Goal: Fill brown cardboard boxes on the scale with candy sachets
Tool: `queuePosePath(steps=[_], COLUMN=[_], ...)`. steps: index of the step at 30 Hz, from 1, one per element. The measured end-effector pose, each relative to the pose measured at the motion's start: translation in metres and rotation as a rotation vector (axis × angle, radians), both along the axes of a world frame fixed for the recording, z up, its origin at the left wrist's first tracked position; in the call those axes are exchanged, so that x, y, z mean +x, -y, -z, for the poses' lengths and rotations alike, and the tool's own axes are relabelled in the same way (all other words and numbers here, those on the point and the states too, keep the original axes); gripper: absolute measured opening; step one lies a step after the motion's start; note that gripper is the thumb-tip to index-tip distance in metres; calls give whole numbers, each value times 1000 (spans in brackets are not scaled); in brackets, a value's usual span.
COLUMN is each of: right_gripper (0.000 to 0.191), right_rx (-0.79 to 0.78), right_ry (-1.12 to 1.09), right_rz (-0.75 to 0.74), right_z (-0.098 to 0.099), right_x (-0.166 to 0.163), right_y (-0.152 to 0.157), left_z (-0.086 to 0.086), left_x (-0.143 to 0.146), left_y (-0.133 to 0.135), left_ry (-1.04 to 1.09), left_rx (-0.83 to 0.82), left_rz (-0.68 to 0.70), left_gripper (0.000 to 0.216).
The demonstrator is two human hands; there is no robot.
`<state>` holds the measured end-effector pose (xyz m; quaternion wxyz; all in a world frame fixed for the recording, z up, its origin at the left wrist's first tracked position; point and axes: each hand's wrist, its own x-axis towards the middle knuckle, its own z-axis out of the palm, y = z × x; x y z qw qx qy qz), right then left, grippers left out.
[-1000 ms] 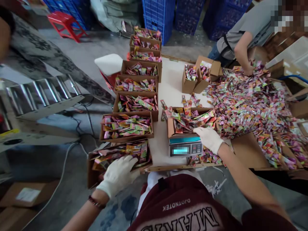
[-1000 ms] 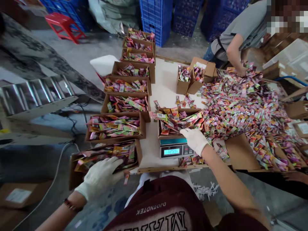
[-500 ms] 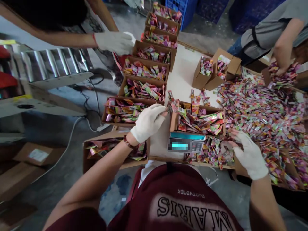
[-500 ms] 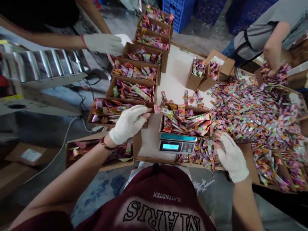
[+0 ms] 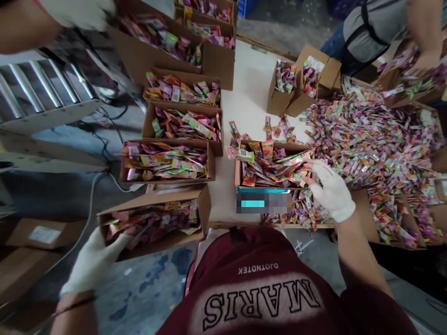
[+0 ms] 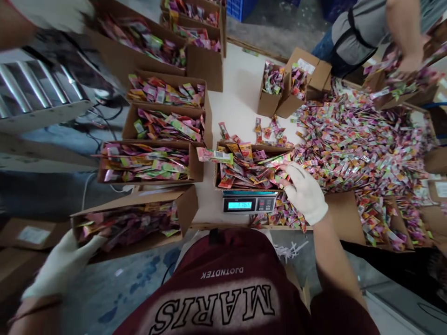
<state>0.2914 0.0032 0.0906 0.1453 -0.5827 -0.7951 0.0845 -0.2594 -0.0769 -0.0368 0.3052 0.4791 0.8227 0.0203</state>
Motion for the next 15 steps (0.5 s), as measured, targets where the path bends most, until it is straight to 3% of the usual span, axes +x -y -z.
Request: queuePosePath(steps=[3,9,12,15], right_gripper=[35,33,30,30], right_rx=[-13,-7,-37,-101], right_ry=[1,60,59,105], right_rz=[-13,54,34,-25], right_z=[1,7,11,16], right_x=[-6,-2,1,-4], right_y=[-11,-17,-19,-23], left_z=[16,23,19,12], left_x=[14,43,44,49], left_y=[-28,-103,-109,-100], left_ry=[-77,-167,-211,-238], left_rx=[-7,101,143,158], left_rz=[-97,-54,-54,-42], left_gripper=[38,48,48,49])
